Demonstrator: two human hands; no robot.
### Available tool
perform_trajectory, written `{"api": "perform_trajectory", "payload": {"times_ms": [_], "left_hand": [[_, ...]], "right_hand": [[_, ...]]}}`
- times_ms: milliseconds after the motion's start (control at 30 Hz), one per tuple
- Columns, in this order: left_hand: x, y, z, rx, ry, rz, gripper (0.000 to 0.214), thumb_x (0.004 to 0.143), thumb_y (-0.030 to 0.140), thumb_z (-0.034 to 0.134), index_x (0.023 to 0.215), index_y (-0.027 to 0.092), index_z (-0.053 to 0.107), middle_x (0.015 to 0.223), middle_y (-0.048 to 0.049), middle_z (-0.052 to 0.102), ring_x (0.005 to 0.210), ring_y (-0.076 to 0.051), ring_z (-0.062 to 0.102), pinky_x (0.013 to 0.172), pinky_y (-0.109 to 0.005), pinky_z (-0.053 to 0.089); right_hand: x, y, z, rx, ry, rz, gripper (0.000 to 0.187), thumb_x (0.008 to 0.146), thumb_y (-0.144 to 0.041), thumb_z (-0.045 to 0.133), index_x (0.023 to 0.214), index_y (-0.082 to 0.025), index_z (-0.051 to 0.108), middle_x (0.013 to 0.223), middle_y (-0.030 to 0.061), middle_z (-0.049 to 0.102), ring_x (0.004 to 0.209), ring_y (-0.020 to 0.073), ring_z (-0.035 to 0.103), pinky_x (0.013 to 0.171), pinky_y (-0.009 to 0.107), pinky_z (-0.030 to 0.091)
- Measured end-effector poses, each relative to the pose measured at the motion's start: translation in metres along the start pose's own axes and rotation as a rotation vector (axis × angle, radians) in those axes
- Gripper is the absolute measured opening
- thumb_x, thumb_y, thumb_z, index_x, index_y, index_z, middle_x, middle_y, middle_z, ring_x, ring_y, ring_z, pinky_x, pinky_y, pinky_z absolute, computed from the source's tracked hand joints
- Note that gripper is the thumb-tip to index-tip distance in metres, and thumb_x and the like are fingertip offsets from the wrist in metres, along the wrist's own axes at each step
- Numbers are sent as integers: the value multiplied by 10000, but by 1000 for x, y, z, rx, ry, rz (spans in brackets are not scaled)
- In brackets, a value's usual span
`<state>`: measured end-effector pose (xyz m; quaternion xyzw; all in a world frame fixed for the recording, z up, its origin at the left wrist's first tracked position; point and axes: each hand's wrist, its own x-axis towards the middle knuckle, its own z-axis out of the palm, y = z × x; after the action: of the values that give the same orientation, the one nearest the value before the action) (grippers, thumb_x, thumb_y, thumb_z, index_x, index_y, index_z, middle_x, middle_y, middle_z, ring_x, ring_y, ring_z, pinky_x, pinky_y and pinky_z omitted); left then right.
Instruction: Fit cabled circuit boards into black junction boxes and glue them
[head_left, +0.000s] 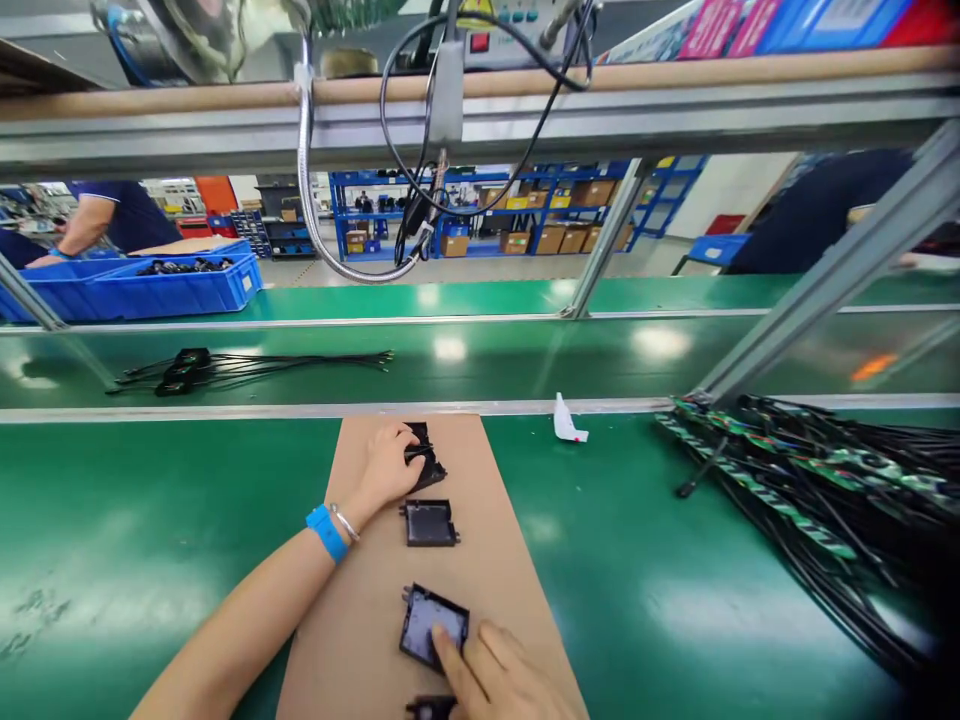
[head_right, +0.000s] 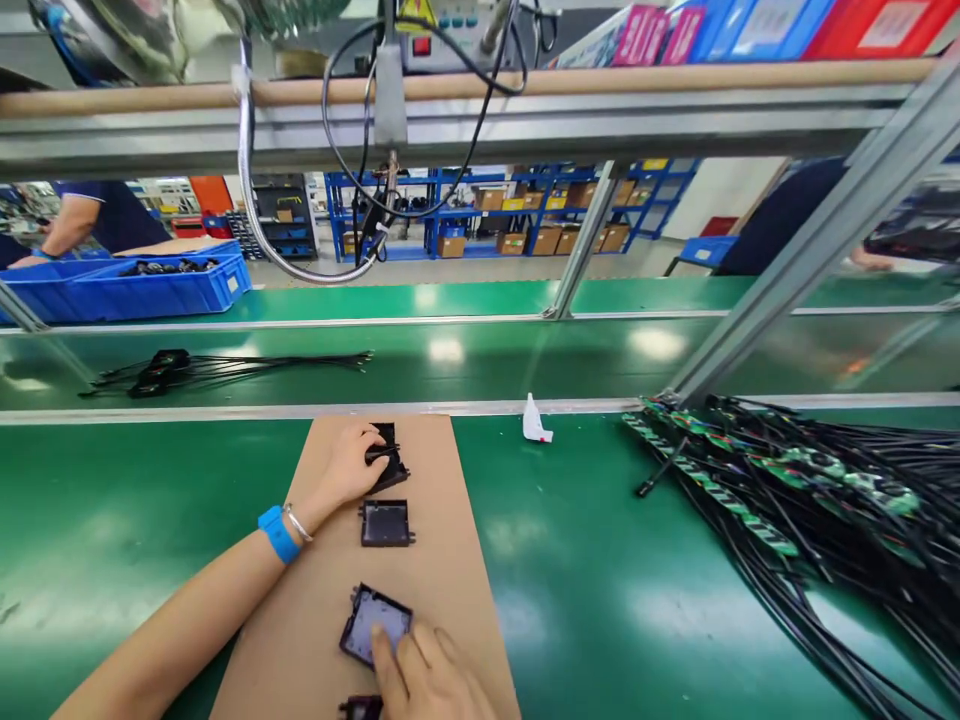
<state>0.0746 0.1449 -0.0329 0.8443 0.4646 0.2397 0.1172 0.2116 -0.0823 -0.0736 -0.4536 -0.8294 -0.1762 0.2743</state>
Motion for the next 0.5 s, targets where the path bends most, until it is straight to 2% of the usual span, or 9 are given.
{"api": "perform_trajectory", "payload": {"times_ms": [67, 167, 233, 300, 367, 433, 500], "left_hand": [[-1, -2, 1, -19, 2, -8, 249, 912, 320, 595, 1102, 160, 608, 1249, -92, 556, 1161, -260, 519, 981, -496, 423], [-2, -3, 3, -49, -5, -7, 205, 902, 315, 605, 1035, 161, 630, 1232, -84, 565, 1182, -261, 495, 1006, -500, 387], [-2, -5, 4, -71, -10, -4, 192, 894, 315, 613, 1002, 158, 635, 1215, -80, 571, 1182, -262, 489, 1008, -499, 376], [-2, -5, 5, -97, -17, -2, 184, 888, 316, 618, 975, 156, 637, 1197, -77, 577, 1173, -261, 489, 1003, -496, 372], [-3, -5, 5, -123, -20, -2, 171, 883, 311, 621, 946, 152, 638, 1174, -73, 583, 1161, -259, 490, 999, -493, 366], [-3, -4, 4, -149, -18, -4, 136, 870, 282, 628, 910, 152, 640, 1140, -67, 593, 1147, -258, 487, 991, -489, 359], [-4, -2, 2, -179, -8, -4, 75, 848, 237, 632, 861, 165, 648, 1104, -62, 608, 1129, -263, 476, 980, -483, 353]], "right_hand": [[10, 7, -2, 45, -54, 79, 224, 815, -208, 634, 1037, -179, 650, 752, 47, 591, 717, 198, 490, 619, 299, 397], [35, 29, -10, 133, -278, 185, 140, 806, -134, 637, 912, -217, 675, 787, 33, 579, 739, 185, 499, 618, 291, 384], [48, 44, -17, 181, -373, 219, 55, 823, -160, 643, 811, -202, 676, 838, 44, 576, 801, 190, 510, 681, 301, 411], [57, 54, -22, 234, -413, 236, 75, 832, -235, 664, 776, -187, 675, 951, 71, 579, 908, 214, 512, 776, 331, 432], [64, 58, -25, 286, -419, 252, 157, 812, -312, 694, 905, -185, 686, 1107, 104, 558, 1035, 250, 484, 878, 384, 424], [72, 58, -25, 342, -424, 250, 386, 757, -405, 734, 1066, -187, 660, 1218, 127, 515, 1123, 286, 440, 944, 443, 394], [85, 59, -22, 395, -420, 241, 468, 719, -459, 745, 1092, -190, 657, 1192, 124, 524, 1114, 292, 441, 946, 462, 388]]}}
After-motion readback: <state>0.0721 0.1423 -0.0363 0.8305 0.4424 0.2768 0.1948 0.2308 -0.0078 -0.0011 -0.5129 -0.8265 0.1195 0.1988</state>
